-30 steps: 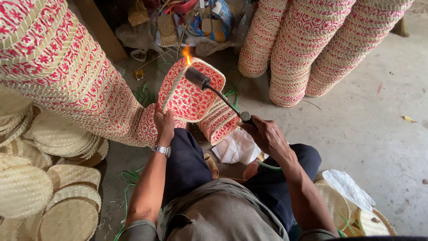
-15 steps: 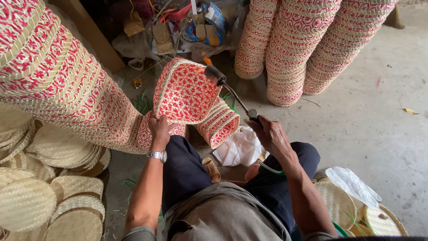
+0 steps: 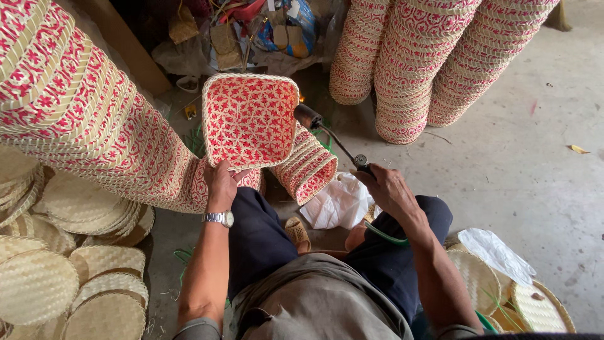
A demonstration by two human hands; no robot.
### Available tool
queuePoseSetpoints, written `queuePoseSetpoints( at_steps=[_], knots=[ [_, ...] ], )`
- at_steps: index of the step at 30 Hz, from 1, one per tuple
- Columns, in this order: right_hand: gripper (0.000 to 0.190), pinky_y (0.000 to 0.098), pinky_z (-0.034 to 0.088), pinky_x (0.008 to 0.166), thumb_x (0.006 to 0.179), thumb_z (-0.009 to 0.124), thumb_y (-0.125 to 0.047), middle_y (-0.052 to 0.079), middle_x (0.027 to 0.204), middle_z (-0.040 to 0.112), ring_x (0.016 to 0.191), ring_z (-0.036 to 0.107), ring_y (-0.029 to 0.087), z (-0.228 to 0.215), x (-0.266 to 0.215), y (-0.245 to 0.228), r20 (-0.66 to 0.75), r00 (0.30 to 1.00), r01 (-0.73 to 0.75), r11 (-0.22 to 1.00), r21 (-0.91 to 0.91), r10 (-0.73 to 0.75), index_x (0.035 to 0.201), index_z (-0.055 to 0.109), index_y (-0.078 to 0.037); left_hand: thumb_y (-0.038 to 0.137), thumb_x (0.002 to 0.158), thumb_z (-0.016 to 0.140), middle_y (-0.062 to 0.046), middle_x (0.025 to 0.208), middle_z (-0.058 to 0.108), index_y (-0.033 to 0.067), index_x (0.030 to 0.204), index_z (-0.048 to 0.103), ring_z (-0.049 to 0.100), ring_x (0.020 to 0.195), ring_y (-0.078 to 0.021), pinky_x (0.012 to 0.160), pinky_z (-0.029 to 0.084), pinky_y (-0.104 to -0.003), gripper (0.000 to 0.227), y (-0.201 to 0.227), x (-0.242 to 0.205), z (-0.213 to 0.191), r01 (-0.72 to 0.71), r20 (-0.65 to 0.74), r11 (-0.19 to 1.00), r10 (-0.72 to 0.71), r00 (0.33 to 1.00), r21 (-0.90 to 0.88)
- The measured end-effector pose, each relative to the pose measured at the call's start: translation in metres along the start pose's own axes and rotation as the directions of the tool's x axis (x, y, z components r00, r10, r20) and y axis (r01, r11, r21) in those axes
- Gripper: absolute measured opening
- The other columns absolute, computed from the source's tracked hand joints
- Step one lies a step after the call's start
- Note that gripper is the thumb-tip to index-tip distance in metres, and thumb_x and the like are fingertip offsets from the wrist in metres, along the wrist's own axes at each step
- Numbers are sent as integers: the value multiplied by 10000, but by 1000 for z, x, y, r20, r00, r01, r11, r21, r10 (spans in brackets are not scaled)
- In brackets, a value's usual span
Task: The person uses a handheld blowtorch to apply heat to the interior and exterior surfaces of woven baskets. They rotate each basket to treat different areas and then place the finished items into a stack.
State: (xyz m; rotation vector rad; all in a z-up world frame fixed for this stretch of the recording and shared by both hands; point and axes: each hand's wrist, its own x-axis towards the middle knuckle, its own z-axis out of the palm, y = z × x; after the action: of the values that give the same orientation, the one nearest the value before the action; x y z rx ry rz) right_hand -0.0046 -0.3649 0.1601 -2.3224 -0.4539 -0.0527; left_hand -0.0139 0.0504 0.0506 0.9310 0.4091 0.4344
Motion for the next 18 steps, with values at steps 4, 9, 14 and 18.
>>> queuePoseSetpoints(
  at_steps=[4, 9, 14, 18],
  knots=[
    [344, 437, 464, 542, 973, 677, -331, 201, 630, 603, 545, 604, 339, -2, 4, -4, 22, 997, -70, 997, 29, 70, 915, 653, 8, 25, 962, 523, -190, 1245, 666, 35, 1337, 532, 722, 1031, -353, 764, 664, -537, 375, -11, 6, -5, 40, 11, 998, -40, 999, -40],
    [305, 441, 460, 550, 968, 688, -304, 223, 670, 611, 571, 576, 369, 1, 4, -7, 18, 999, 41, 999, -20, -41, 957, 685, 0, -2, 930, 514, -182, 1239, 655, 53, 1325, 504, 715, 1046, -373, 777, 659, -563, 399, -12, 11, 0, 42, -21, 995, -44, 999, -87],
    [282, 445, 470, 548, 958, 671, -308, 204, 680, 647, 564, 634, 339, 7, -4, -13, 147, 989, -30, 999, -19, 32, 964, 708, -29, 15, 943, 517, -173, 1256, 644, 57, 1351, 461, 717, 1066, -362, 783, 630, -550, 414, -14, 7, 8, 9, -6, 989, -10, 1000, -150],
    [276, 452, 467, 535, 951, 670, -309, 200, 678, 658, 563, 657, 336, 11, -2, -17, 162, 984, -72, 997, -12, 73, 970, 712, -37, 34, 959, 523, -173, 1261, 646, 40, 1351, 473, 722, 1057, -349, 775, 642, -532, 395, -18, 5, 18, -38, -40, 992, 33, 999, -120]
  ],
)
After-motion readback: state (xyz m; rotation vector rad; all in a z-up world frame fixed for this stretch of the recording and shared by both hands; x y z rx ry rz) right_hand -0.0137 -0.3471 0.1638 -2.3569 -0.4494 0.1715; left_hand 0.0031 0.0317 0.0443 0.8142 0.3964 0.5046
